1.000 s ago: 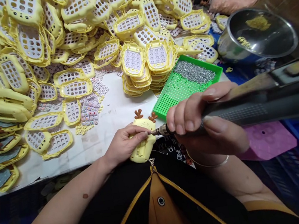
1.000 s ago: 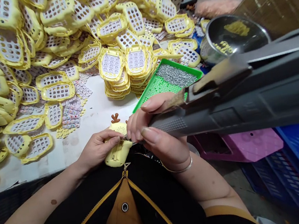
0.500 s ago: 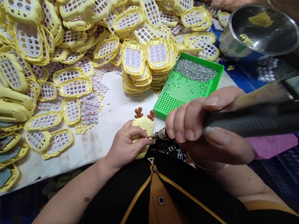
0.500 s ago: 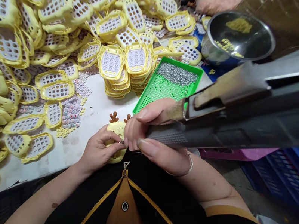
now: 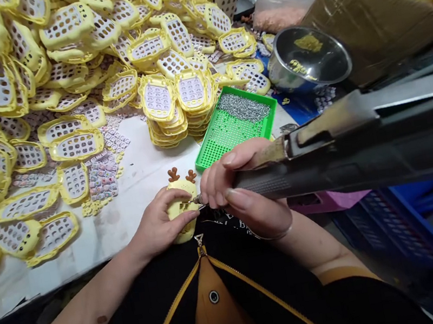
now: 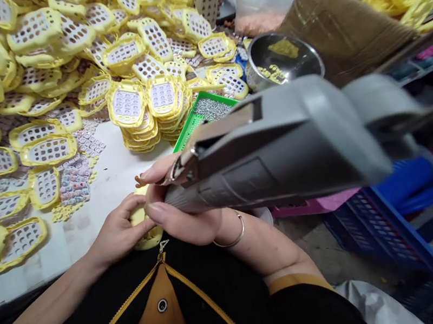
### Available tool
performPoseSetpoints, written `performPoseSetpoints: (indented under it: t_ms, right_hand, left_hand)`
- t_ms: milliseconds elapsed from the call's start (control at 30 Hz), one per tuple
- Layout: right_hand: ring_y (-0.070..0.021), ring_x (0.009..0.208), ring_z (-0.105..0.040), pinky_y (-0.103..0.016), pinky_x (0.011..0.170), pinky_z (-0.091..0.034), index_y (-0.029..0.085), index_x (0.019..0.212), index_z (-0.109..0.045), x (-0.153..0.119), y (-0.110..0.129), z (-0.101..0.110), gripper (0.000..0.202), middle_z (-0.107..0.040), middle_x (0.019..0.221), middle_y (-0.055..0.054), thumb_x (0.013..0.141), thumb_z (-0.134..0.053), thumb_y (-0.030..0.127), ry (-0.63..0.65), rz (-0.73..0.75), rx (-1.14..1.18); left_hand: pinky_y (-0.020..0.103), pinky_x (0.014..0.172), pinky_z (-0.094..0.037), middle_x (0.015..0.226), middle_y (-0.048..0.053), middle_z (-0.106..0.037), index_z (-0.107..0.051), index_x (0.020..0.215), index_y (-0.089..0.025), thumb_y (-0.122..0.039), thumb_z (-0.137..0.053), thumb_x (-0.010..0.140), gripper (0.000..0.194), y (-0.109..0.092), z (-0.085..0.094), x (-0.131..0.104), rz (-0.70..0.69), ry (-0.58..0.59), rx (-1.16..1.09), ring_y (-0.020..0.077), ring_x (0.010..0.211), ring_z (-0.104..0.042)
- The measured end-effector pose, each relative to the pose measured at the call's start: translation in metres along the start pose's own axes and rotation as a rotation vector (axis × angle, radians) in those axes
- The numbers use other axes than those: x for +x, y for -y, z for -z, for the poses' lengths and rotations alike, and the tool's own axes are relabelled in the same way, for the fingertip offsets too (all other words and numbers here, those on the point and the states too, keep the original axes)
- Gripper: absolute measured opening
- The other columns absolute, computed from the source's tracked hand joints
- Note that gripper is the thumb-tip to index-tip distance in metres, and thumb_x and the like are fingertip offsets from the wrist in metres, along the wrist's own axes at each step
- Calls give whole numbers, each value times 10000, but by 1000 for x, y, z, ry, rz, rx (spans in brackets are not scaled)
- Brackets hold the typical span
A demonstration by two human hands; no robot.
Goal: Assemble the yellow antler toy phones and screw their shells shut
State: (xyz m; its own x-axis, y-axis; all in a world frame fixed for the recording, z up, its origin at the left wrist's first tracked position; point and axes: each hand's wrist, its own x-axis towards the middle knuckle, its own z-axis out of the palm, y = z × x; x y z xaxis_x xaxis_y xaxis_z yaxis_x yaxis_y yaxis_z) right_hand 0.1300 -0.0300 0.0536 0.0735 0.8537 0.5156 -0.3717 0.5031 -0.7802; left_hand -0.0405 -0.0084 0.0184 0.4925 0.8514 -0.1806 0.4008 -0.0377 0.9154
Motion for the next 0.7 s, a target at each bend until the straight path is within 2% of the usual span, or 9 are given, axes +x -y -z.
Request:
performPoseSetpoints:
  t_ms: [33,100,133,167,200,233,333,400,700]
  right_hand:
    - [-131,457,-479,-324,464,-463,312,1024,-538,0,0,0,277,-483,594,69,777,-662,286,-27,1,-12]
    - [-129,456,-477,-322,469,-459,315,1014,-543,-1,3,1,259,-495,592,70,783,-651,270,-57,21,-31]
    - [-129,460,-483,-319,472,-458,313,1016,-547,-1,4,1,251,-503,592,68,790,-635,251,-58,34,-32]
    - [-131,471,-496,-317,478,-461,308,1019,-551,-1,5,1,246,-508,593,66,796,-619,228,-53,45,-29]
    - [-134,485,-511,-318,486,-466,302,1022,-554,-1,6,1,248,-510,593,63,798,-609,210,-47,51,-24]
    - [-140,500,-526,-322,497,-473,296,1022,-557,-1,7,1,250,-510,593,61,796,-606,200,-44,50,-20]
    - [-149,518,-538,-340,523,-487,295,1025,-562,-1,4,-3,258,-521,605,54,790,-604,196,-35,40,-22]
    - [-145,501,-522,-347,529,-485,304,1032,-560,-1,0,-6,267,-532,615,53,789,-605,204,-25,36,-32]
    - [-134,473,-493,-333,500,-444,329,1043,-549,-1,-16,-7,277,-536,630,57,793,-634,244,-2,-38,-35]
  left_hand:
    - [343,928,-441,1096,63,-628,-611,1117,-206,-360,-692,754,403,1,1,-1,39,27,-71,220,1024,-586]
    - [363,933,-456,1244,81,-596,-343,1421,-263,-350,-653,800,699,3,0,-4,140,66,-273,224,1073,-594]
    - [367,910,-474,1270,88,-587,-197,1482,-285,-341,-654,802,821,3,-1,-5,193,70,-378,222,1057,-610]
    - [366,888,-488,1268,95,-591,-125,1498,-284,-330,-670,789,895,3,-3,-5,242,66,-471,220,1031,-625]
    - [362,872,-496,1252,101,-603,-148,1494,-261,-317,-693,767,910,3,-6,-5,284,60,-541,219,1010,-634]
    - [355,863,-499,1229,108,-617,-250,1463,-222,-307,-715,742,862,3,-8,-5,320,51,-582,221,999,-637]
    - [321,808,-505,1126,103,-664,-563,1201,-136,-297,-741,694,561,2,-12,-4,391,48,-571,216,945,-641]
    - [307,757,-507,1077,89,-681,-608,1137,-139,-297,-733,692,488,2,-12,-3,406,64,-544,203,886,-644]
    - [286,712,-496,947,66,-693,-641,1097,-133,-306,-727,685,455,9,-10,0,379,90,-518,195,838,-635]
